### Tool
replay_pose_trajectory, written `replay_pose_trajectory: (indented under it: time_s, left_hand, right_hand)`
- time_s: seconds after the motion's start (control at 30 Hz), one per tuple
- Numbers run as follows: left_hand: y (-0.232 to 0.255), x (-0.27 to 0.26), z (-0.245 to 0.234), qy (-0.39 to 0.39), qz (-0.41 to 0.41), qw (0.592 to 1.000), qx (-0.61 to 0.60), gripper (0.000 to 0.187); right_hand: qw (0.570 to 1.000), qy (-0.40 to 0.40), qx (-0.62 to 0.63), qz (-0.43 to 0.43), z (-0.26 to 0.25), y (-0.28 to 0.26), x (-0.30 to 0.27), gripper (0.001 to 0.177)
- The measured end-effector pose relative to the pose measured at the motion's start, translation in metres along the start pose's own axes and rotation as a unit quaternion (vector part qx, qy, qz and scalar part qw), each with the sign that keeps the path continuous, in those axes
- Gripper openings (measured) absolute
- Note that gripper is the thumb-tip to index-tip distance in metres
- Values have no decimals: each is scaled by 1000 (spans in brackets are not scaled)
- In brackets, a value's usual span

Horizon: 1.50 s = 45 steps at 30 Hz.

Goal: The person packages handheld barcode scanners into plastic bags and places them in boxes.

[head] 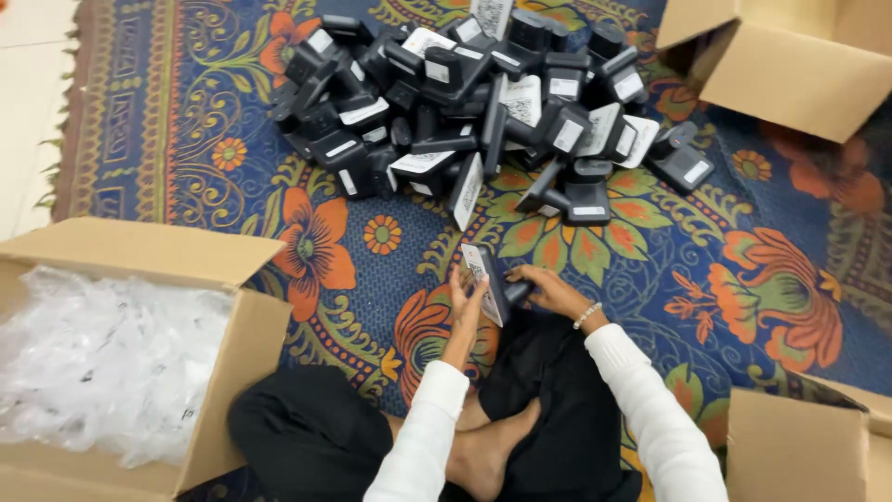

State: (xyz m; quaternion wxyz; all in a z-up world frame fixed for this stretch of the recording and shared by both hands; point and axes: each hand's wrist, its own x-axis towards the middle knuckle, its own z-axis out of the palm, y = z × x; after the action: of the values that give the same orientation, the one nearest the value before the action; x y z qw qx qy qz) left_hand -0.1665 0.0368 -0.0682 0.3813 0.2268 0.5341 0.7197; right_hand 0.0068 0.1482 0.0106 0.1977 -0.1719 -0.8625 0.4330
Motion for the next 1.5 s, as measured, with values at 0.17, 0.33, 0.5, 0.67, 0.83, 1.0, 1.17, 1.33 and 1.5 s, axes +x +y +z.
replay_pose_trajectory:
  time_s: [0.17,0.33,0.5,0.67,0.83,1.0,1.17,1.33,1.5]
  left_hand:
    - [48,21,-27,-9,68,990,124,85]
    - [63,1,-31,97,153,925,335,61]
    - [72,-51,-26,-80,243,883,393,61]
    - [-12,-62,-81,-83,203,832,509,65]
    - [57,-55,-159,-126,197,805,545,57]
    - [208,-57,-242,-21,256,805,535,47]
    - [314,-55,-345,269,277,728,566,38]
    - [294,-69,-444,399,33,528,749,31]
    - [280,-68,-449,494,34,525,693,40]
  right_hand:
    - [982,43,-164,-87,49,-31,41,60]
    - [973,61,-216,-55,78,-39,30,58]
    - [997,48,-68,8,96,-11,2,71]
    - [968,-1,-241,69,115,13,-8,58]
    - [957,23,-291,-1,118,10,-6,53]
    - [958,19,-286,17,114,1,0,48]
    - [953,35,-298,37,115,-3,-1,43]
    - [957,40,-283,41,115,-8,-2,44]
    - [966,62,-250,22,105,-11,-4,46]
